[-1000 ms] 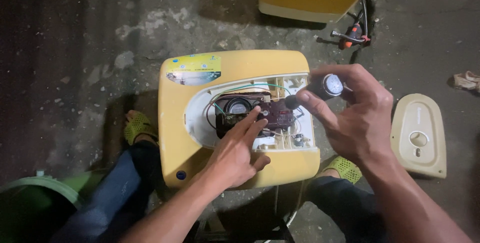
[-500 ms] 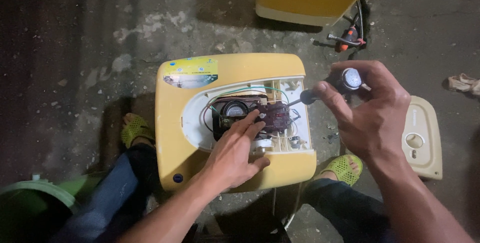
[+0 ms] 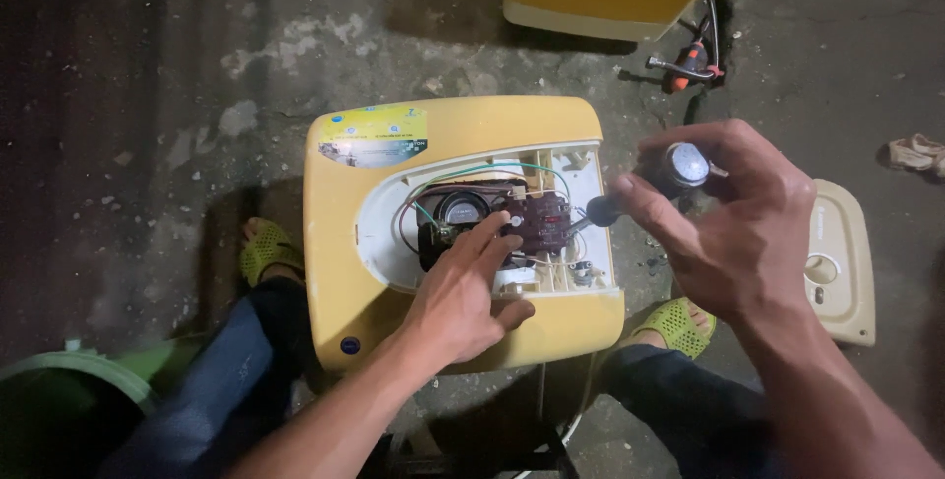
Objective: The person is disassembling a water heater by unscrewing the heating element assembly using a manual screwdriver.
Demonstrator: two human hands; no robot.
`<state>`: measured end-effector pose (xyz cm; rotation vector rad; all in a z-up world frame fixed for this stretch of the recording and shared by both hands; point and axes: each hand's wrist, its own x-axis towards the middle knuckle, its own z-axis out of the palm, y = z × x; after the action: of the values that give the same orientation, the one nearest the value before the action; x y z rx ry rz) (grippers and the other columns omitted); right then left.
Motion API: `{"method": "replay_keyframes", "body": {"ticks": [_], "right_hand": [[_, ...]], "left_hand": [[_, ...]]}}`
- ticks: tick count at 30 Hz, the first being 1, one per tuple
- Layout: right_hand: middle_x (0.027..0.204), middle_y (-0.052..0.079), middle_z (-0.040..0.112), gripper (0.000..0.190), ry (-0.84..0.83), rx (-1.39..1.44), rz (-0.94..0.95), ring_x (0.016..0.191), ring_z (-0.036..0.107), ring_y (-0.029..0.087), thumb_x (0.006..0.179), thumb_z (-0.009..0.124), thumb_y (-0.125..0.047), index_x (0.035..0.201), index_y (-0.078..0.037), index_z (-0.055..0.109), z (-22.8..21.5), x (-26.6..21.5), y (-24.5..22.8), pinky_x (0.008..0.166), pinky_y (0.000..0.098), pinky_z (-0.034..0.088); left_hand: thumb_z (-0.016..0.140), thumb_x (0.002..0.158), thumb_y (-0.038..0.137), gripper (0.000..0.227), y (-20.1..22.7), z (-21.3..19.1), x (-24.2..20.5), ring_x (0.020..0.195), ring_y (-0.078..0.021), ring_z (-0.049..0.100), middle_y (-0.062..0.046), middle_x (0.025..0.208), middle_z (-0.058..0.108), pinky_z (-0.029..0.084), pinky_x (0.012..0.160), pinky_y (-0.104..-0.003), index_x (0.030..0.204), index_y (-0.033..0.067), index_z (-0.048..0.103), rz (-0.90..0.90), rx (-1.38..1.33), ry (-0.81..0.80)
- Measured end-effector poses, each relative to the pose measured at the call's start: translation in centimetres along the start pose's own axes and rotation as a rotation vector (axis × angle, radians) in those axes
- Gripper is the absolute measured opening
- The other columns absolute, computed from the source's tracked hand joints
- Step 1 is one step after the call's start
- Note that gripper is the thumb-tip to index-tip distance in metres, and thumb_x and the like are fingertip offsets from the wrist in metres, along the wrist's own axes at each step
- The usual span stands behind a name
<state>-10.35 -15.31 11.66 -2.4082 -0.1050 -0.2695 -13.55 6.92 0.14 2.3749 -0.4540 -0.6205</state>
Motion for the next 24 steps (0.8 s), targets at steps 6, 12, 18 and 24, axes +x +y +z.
{"method": "replay_keyframes", "body": {"ticks": [6,12,18,24], "right_hand": [[0.103,0.015,0.075,0.035,-0.047,-0.03,0.009,0.081,0.077,0.024,0.091,0.082,-0.028,0.11,-0.003,0.066,-0.2,-0.1,0.6,0.061,0.0324,0.065],[0.105,0.013,0.074,0.033,-0.068,0.002,0.071,0.079,0.075,0.022,0.088,0.082,-0.028,0.108,-0.005,0.068,-0.1,-0.5,0.1,0.06,0.0315,0.065],[0.102,0.003,0.075,0.031,-0.215,-0.187,0.078,0.081,0.068,0.017,0.081,0.085,-0.036,0.104,-0.019,0.073,0.4,-1.0,0.5,0.063,0.0339,0.057],[0.111,0.009,0.077,0.034,-0.23,-0.062,-0.083,0.085,0.071,0.018,0.081,0.083,-0.03,0.108,-0.012,0.072,0.9,-1.3,0.8,0.066,0.0326,0.06]], "left_hand": [[0.078,0.089,0.045,0.084,0.8,-0.4,0.4,0.149,-0.0353,0.032,-0.01,0.171,0.017,0.039,0.114,-0.052,0.154,0.012,0.037,-0.068,0.022,-0.082],[0.085,0.082,0.042,0.08,-0.8,1.3,0.4,0.141,-0.0389,0.043,-0.019,0.16,0.037,0.042,0.111,-0.054,0.143,0.0038,0.05,0.124,0.025,0.158],[0.079,0.086,0.047,0.073,-0.7,1.0,0.4,0.138,-0.0356,0.041,-0.013,0.161,0.031,0.042,0.109,-0.052,0.139,0.0069,0.051,0.116,0.081,0.108],[0.085,0.081,0.04,0.065,-0.8,1.6,0.5,0.132,-0.0381,0.047,-0.017,0.155,0.038,0.047,0.104,-0.052,0.129,0.0059,0.058,0.164,0.092,0.199]]}}
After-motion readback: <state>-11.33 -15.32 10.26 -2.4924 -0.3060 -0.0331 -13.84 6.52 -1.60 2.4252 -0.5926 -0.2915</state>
